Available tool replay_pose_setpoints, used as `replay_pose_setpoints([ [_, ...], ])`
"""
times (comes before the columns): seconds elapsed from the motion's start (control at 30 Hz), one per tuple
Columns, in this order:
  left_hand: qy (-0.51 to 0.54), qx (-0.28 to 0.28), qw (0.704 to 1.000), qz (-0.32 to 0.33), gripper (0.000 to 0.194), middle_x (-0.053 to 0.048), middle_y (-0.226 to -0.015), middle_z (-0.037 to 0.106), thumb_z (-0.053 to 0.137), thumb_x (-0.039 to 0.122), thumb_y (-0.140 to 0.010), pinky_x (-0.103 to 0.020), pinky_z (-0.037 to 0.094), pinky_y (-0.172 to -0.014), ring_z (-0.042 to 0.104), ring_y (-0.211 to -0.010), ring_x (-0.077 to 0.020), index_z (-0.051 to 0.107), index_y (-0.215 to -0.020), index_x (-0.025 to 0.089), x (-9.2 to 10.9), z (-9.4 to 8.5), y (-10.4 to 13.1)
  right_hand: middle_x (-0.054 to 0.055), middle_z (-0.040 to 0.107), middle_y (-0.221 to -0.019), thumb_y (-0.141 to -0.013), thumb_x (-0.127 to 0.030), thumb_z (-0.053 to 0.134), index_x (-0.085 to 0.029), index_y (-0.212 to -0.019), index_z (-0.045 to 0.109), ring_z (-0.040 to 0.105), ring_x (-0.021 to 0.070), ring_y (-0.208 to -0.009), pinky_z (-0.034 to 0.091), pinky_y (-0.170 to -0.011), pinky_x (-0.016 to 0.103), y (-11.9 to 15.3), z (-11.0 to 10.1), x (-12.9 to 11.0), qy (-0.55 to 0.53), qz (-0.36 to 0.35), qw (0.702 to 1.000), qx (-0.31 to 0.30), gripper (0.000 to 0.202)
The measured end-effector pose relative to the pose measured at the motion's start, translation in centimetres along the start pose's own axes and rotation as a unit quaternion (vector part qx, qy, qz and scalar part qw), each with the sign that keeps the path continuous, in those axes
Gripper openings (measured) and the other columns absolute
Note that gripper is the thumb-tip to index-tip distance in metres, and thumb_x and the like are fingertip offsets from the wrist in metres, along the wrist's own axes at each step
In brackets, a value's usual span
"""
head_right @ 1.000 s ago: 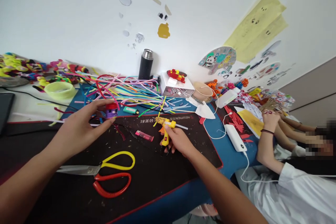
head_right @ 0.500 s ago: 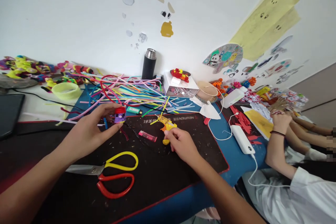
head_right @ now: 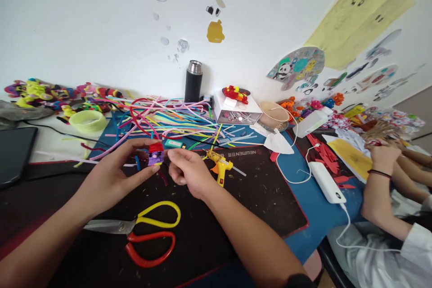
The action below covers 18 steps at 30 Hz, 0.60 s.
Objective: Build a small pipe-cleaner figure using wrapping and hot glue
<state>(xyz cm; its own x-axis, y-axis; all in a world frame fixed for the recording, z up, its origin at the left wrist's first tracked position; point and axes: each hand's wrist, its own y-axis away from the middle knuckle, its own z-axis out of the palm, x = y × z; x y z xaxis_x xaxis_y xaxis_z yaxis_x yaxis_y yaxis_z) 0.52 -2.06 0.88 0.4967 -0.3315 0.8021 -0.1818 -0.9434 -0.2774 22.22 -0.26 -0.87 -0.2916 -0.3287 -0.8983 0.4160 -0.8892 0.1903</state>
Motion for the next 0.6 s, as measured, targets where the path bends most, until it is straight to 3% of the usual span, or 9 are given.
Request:
replay_pose_setpoints([
  [0.27,0.007,0.002,1.000,-0.014,0.052,-0.010,-0.137,0.082,0.079,0.055,-0.098,-0.053,0.065,-0.108,0.078,-0.116,-0.0331,0.071,-0.142,0.028,-0.2,-0.5,-0.1,-0.012,0.050,-0.053,-0.084,-0.069,0.096,-0.023,-0.085,0.058,0.022,0.0055,-0.043,0.014,-0.045,0.024,-2.0,0.9,-0.9,-0.052,0.025,0.996,-0.064,0.060],
  [0.6,-0.024,-0.021,0.998,0.048,0.044,-0.007,-0.145,0.081,0.078,0.049,-0.103,-0.051,0.059,-0.122,0.076,-0.135,-0.0331,0.073,-0.143,0.033,0.2,0.1,0.4,-0.012,0.049,-0.052,-0.089,-0.068,0.094,-0.023,-0.091,0.062,0.024,0.0060,-0.043,0.014,-0.046,0.025,-0.6,-0.3,-0.5,-0.066,0.039,0.990,-0.116,0.056],
])
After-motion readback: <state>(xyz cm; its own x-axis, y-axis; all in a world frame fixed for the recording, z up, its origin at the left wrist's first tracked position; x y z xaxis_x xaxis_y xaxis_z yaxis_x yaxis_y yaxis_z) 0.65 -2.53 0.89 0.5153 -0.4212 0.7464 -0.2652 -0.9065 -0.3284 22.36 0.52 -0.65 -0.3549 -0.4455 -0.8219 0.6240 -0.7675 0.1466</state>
